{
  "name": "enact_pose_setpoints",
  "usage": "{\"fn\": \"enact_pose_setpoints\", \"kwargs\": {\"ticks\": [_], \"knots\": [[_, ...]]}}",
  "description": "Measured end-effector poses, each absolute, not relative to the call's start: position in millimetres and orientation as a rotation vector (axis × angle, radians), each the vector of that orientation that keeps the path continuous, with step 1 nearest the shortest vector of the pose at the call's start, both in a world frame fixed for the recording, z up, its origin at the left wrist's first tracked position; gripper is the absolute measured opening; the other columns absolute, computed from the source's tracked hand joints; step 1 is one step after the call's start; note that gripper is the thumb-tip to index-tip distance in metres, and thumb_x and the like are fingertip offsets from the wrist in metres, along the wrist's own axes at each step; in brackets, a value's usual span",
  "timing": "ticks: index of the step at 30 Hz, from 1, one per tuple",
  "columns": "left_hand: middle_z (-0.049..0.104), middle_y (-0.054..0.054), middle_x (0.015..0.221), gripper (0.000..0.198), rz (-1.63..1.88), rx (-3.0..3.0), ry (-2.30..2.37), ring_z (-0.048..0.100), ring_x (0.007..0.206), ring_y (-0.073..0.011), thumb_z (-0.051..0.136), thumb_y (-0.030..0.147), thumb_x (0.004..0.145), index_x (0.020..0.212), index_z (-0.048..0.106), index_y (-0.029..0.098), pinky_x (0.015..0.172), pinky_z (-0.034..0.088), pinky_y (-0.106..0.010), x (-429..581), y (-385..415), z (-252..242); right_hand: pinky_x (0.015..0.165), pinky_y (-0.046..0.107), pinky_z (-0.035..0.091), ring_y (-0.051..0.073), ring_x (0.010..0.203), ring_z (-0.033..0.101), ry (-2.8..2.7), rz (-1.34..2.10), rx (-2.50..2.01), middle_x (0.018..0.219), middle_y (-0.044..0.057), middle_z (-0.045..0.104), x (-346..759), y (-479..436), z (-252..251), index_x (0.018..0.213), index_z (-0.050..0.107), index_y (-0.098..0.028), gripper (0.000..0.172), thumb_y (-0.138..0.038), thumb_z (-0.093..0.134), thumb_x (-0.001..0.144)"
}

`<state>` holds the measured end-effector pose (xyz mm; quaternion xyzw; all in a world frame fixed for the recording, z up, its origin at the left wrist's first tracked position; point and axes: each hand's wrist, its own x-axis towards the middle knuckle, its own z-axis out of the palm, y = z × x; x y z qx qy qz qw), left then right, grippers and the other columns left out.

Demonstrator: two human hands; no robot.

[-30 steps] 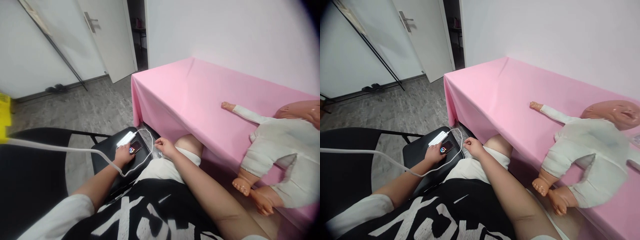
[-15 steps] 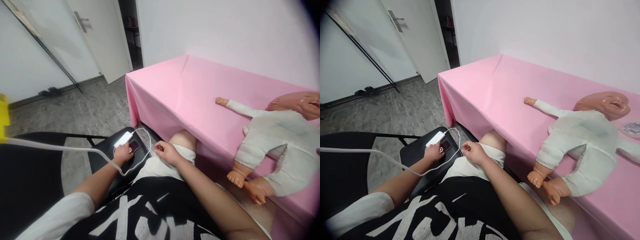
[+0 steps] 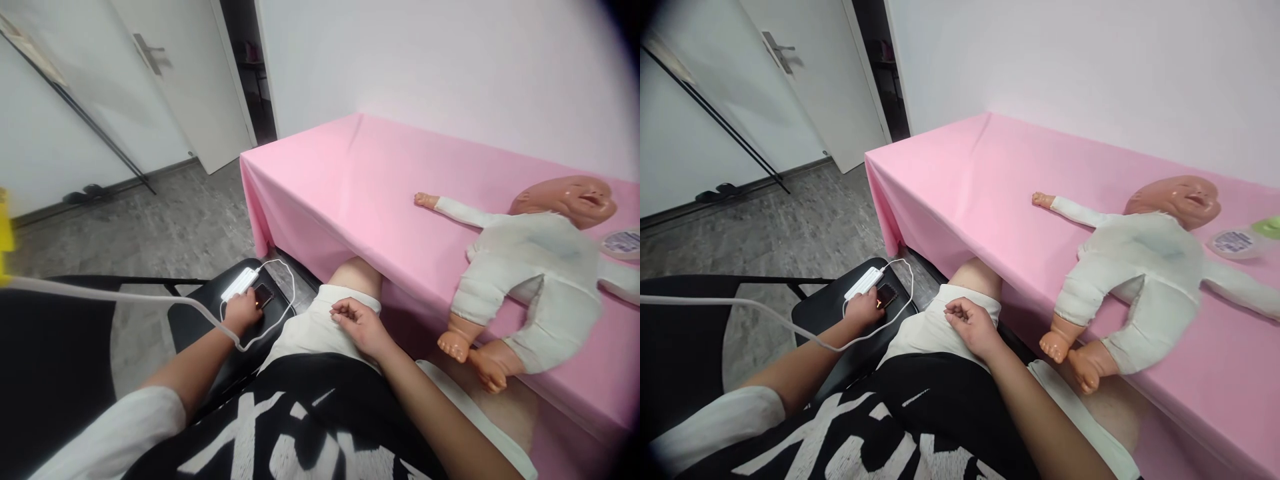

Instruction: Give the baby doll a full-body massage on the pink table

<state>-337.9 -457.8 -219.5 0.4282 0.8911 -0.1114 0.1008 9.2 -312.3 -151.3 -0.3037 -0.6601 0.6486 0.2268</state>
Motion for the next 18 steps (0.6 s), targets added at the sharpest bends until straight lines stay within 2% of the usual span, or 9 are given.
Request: {"fn": "enact_pose_setpoints", "kwargs": {"ticks": [4, 11, 16, 18], "knots": [[0.073, -0.023, 0.112, 0.059, -0.345, 1.259, 2.652, 0.066, 0.111, -0.0396, 0.068, 0.041, 0.08, 0.129, 0.054, 0.012, 0.092, 0.049, -0.044, -337, -458, -220, 0.095, 0.038, 0.055, 0.023, 0.102, 0.071, -1.755, 1.809, -0.848, 0.105, 0.009, 0.075, 19, -313, -153, 0.106, 0.069, -0.021, 0.035, -0.05, 0.074, 0.087], [0.072, -0.023, 0.11, 0.051, -0.331, 1.277, 2.657, 0.066, 0.11, -0.0402, 0.067, 0.042, 0.082, 0.123, 0.059, 0.012, 0.091, 0.05, -0.046, -336, -461, -216, 0.089, 0.033, 0.054, 0.018, 0.095, 0.069, -1.885, 1.724, -0.837, 0.104, 0.006, 0.075, 24, -314, -148, 0.107, 0.069, -0.021, 0.029, -0.044, 0.07, 0.09], [0.062, -0.028, 0.132, 0.057, -0.202, 1.387, 2.639, 0.058, 0.122, -0.0437, 0.063, 0.038, 0.087, 0.134, 0.057, 0.007, 0.097, 0.046, -0.05, -317, -461, -201, 0.087, 0.031, 0.053, 0.017, 0.092, 0.067, -2.193, 1.571, -0.77, 0.101, 0.003, 0.074, 30, -317, -128, 0.105, 0.071, -0.021, 0.02, -0.033, 0.068, 0.089], [0.063, -0.025, 0.132, 0.05, -0.119, 1.476, 2.572, 0.06, 0.121, -0.0403, 0.06, 0.036, 0.09, 0.132, 0.061, 0.009, 0.097, 0.046, -0.046, -299, -457, -193, 0.09, 0.031, 0.052, 0.018, 0.097, 0.067, -2.286, 1.554, -0.709, 0.106, 0.003, 0.074, 33, -320, -118, 0.109, 0.071, -0.022, 0.023, -0.033, 0.07, 0.089]]}}
